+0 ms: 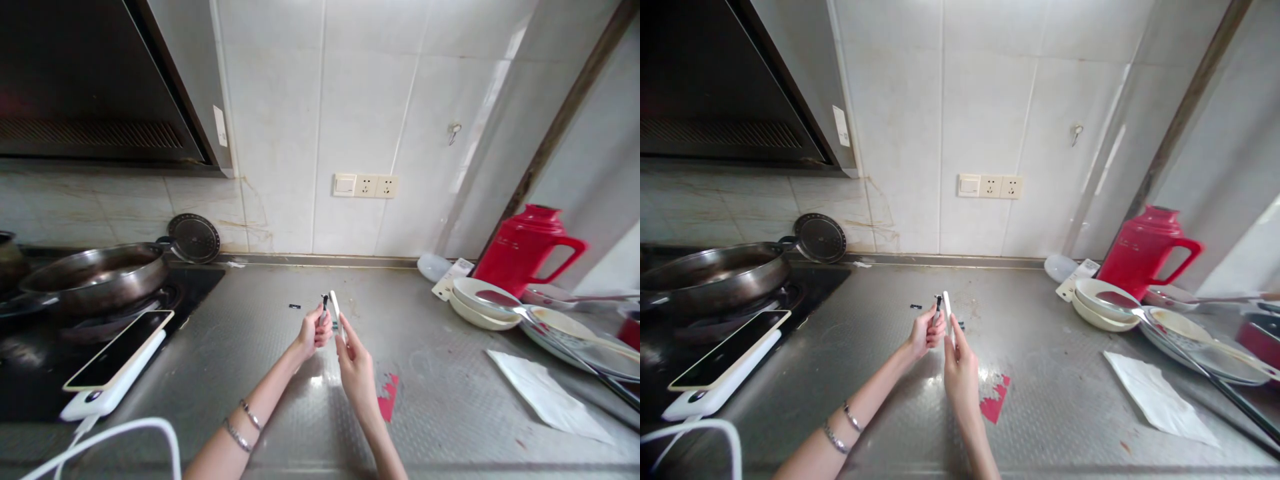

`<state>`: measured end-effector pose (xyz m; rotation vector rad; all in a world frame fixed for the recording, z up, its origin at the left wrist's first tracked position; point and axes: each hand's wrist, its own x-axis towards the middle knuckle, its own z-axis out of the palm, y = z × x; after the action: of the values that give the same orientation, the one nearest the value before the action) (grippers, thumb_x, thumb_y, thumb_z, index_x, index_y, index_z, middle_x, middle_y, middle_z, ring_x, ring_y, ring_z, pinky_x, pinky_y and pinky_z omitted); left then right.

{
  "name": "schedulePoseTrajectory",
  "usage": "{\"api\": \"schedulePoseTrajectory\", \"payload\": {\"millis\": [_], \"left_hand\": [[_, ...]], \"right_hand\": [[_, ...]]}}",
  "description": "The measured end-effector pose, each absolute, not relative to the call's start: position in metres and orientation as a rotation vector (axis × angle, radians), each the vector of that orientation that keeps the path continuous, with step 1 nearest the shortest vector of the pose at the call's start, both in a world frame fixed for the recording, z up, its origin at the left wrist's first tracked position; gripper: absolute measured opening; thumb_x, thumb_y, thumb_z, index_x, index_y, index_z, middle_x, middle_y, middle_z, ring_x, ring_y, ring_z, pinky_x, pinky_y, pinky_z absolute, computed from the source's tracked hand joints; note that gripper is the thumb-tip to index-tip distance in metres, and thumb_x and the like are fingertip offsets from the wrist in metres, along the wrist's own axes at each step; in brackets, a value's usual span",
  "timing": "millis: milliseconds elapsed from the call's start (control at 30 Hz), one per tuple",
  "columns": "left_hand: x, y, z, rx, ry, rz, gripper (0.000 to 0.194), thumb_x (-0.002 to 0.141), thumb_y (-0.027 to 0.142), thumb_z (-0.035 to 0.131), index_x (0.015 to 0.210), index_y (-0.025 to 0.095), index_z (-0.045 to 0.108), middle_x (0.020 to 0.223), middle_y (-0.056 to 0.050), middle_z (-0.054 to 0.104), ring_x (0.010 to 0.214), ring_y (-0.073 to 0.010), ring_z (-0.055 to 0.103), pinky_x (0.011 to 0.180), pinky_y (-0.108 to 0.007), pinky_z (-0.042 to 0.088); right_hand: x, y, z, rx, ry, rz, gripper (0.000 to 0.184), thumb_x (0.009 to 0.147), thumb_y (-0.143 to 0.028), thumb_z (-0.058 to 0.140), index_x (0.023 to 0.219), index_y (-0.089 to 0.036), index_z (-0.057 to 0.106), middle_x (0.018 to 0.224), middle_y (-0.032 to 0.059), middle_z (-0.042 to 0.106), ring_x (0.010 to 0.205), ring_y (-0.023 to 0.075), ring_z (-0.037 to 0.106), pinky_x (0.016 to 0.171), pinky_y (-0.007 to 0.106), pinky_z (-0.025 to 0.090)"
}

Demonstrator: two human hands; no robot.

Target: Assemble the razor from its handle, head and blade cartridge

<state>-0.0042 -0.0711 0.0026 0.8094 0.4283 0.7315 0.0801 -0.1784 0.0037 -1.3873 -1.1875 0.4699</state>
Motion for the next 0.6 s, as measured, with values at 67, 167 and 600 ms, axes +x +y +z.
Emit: {"api": "schedulePoseTrajectory", "payload": {"millis": [67, 167, 600], "left_hand": [[-0.004, -0.07, 0.001, 0.82, 0.45, 0.748, 0.048, 0.08, 0.057, 0.043, 0.054, 0.018, 0.034, 0.04, 0.01, 0.018, 0.031, -0.0024, 0.008, 0.029, -0.015, 0.005], [-0.002, -0.067, -0.002, 0.904, 0.526, 0.82, 0.048, 0.078, 0.059, 0.044, 0.054, 0.019, 0.034, 0.04, 0.01, 0.018, 0.031, -0.0026, 0.009, 0.029, -0.017, 0.005], [0.004, -0.069, -0.009, 1.366, 0.906, 1.183, 0.045, 0.078, 0.056, 0.042, 0.052, 0.02, 0.034, 0.041, 0.007, 0.029, 0.037, -0.0059, 0.024, 0.041, -0.023, 0.017]], "right_hand": [[0.077, -0.182, -0.002, -1.415, -1.198, 0.481, 0.055, 0.085, -0.04, 0.041, 0.13, -0.01, 0.048, 0.051, -0.0042, 0.043, 0.045, 0.0098, 0.03, 0.044, 0.022, 0.028], [0.076, -0.187, -0.004, -1.428, -1.207, 0.479, 0.054, 0.085, -0.04, 0.041, 0.13, -0.01, 0.048, 0.052, -0.003, 0.046, 0.045, 0.0105, 0.031, 0.043, 0.022, 0.029], [0.076, -0.185, -0.003, -1.402, -1.206, 0.412, 0.051, 0.084, -0.036, 0.042, 0.129, -0.012, 0.05, 0.08, 0.0092, 0.068, 0.05, 0.0116, 0.048, 0.049, 0.022, 0.04]]}}
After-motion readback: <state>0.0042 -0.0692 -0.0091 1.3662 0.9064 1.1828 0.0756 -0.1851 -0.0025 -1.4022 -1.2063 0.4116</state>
